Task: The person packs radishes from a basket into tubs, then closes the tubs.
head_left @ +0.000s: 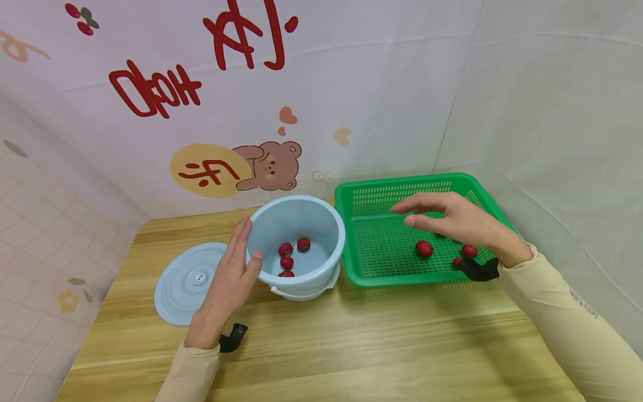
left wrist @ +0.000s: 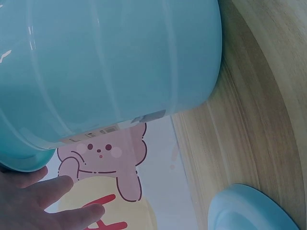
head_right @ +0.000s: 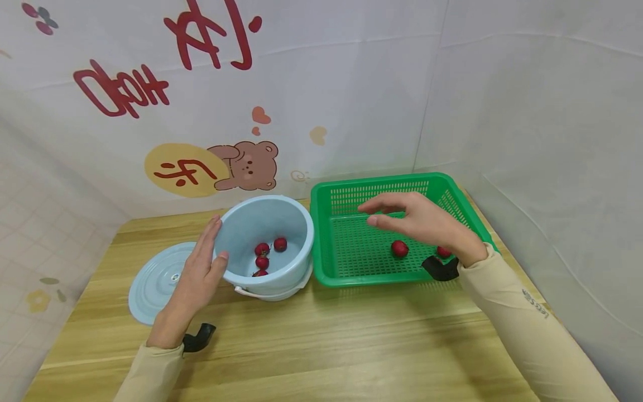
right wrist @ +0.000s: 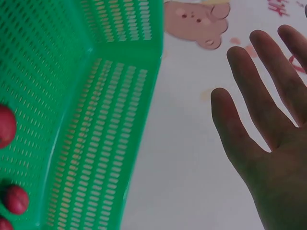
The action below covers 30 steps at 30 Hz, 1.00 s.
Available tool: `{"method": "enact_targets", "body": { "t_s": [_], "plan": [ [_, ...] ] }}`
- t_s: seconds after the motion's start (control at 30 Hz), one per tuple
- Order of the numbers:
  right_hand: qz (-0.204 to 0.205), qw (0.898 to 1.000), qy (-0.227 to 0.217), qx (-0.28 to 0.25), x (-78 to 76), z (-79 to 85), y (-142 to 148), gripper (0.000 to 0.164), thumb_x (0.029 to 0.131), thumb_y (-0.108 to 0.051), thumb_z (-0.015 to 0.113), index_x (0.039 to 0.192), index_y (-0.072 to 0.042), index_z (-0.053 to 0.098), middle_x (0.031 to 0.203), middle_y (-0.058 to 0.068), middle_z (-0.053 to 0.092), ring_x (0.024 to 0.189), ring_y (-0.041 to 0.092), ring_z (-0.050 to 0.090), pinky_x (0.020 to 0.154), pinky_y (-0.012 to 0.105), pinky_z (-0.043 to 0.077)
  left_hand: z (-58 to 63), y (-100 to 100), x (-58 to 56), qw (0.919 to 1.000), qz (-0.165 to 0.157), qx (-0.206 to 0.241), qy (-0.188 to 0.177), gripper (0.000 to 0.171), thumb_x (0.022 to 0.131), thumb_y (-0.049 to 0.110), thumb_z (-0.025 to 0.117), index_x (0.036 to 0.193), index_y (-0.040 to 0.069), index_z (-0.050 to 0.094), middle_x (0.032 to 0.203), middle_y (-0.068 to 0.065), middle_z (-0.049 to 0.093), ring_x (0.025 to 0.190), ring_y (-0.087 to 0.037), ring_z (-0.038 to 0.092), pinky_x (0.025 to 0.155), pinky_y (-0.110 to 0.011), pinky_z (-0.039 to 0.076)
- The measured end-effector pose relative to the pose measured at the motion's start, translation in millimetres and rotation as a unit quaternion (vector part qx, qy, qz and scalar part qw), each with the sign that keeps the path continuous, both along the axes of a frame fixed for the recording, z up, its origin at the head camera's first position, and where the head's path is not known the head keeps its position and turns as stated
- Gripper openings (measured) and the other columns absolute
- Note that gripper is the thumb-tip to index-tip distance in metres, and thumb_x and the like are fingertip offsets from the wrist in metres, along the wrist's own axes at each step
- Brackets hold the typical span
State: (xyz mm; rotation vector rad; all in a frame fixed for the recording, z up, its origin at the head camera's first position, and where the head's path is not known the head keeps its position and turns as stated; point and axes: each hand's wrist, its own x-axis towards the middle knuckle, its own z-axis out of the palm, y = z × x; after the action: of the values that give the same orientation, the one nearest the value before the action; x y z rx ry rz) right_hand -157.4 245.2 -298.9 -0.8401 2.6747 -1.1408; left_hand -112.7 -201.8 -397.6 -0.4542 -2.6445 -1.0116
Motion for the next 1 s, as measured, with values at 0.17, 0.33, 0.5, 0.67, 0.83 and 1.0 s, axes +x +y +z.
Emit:
{"method": "enact_targets", "body": {
  "t_s": [0.17, 0.33, 0.5, 0.67, 0.83, 1.0],
  "plan": [
    [-0.012, 0.999, -0.044, 0.009, -12.1, -4.3, 12.2, 0.029, 0.101, -0.033, 0.069, 0.129, -0.038, 0.070, 0.130, -0.015, 0.068, 0.113, 0.009, 0.066, 0.088, 0.026, 0.053, 0.2, 0.6, 0.6, 1.0000, 0.000, 0.000, 0.000, 0.066, 0.107, 0.026, 0.046, 0.165, 0.006, 0.021, 0.173, -0.005, 0.016, 0.153, -0.036, 0.029, 0.117, -0.063, 0.031],
    [-0.007, 0.997, -0.078, 0.024, -28.3, -14.6, 26.4, 0.036, 0.098, -0.034, 0.072, 0.134, -0.032, 0.068, 0.131, -0.007, 0.069, 0.120, 0.015, 0.065, 0.094, 0.026, 0.052, 0.6, 0.8, 1.0, 1.0000, -0.001, 0.001, -0.001, 0.067, 0.106, 0.022, 0.048, 0.165, 0.006, 0.021, 0.173, -0.007, 0.016, 0.153, -0.037, 0.029, 0.117, -0.063, 0.031],
    [0.004, 0.993, -0.108, 0.040, -42.8, -27.4, 38.5, 0.042, 0.098, -0.034, 0.072, 0.139, -0.023, 0.065, 0.136, 0.002, 0.067, 0.123, 0.025, 0.065, 0.094, 0.028, 0.053, 0.6, 1.0, 1.4, 1.0000, -0.001, 0.003, -0.004, 0.068, 0.105, 0.021, 0.049, 0.165, 0.006, 0.021, 0.173, -0.007, 0.016, 0.153, -0.037, 0.028, 0.117, -0.063, 0.031],
    [0.003, 0.991, -0.126, 0.055, -53.5, -39.5, 49.6, 0.046, 0.098, -0.034, 0.072, 0.141, -0.020, 0.063, 0.138, 0.004, 0.066, 0.122, 0.025, 0.065, 0.098, 0.037, 0.051, 0.4, 0.9, 1.8, 1.0000, 0.000, 0.003, -0.008, 0.067, 0.107, 0.025, 0.046, 0.165, 0.006, 0.020, 0.173, -0.008, 0.016, 0.153, -0.037, 0.028, 0.117, -0.063, 0.031],
    [0.000, 0.989, -0.132, 0.072, -60.9, -50.8, 59.8, 0.050, 0.099, -0.034, 0.071, 0.145, -0.016, 0.061, 0.143, 0.010, 0.062, 0.126, 0.029, 0.062, 0.103, 0.050, 0.046, 0.4, 0.8, 2.0, 0.9999, -0.001, 0.004, -0.010, 0.067, 0.107, 0.028, 0.045, 0.165, 0.007, 0.020, 0.173, -0.006, 0.015, 0.153, -0.036, 0.028, 0.117, -0.063, 0.031],
    [0.008, 0.986, -0.151, 0.076, -67.3, -63.1, 65.9, 0.057, 0.099, -0.033, 0.071, 0.148, -0.008, 0.057, 0.149, 0.017, 0.056, 0.132, 0.041, 0.055, 0.106, 0.058, 0.044, 0.7, 0.7, 2.2, 1.0000, -0.001, 0.002, -0.007, 0.067, 0.108, 0.030, 0.044, 0.165, 0.006, 0.020, 0.173, -0.004, 0.014, 0.153, -0.036, 0.028, 0.118, -0.063, 0.030]
  ]
}}
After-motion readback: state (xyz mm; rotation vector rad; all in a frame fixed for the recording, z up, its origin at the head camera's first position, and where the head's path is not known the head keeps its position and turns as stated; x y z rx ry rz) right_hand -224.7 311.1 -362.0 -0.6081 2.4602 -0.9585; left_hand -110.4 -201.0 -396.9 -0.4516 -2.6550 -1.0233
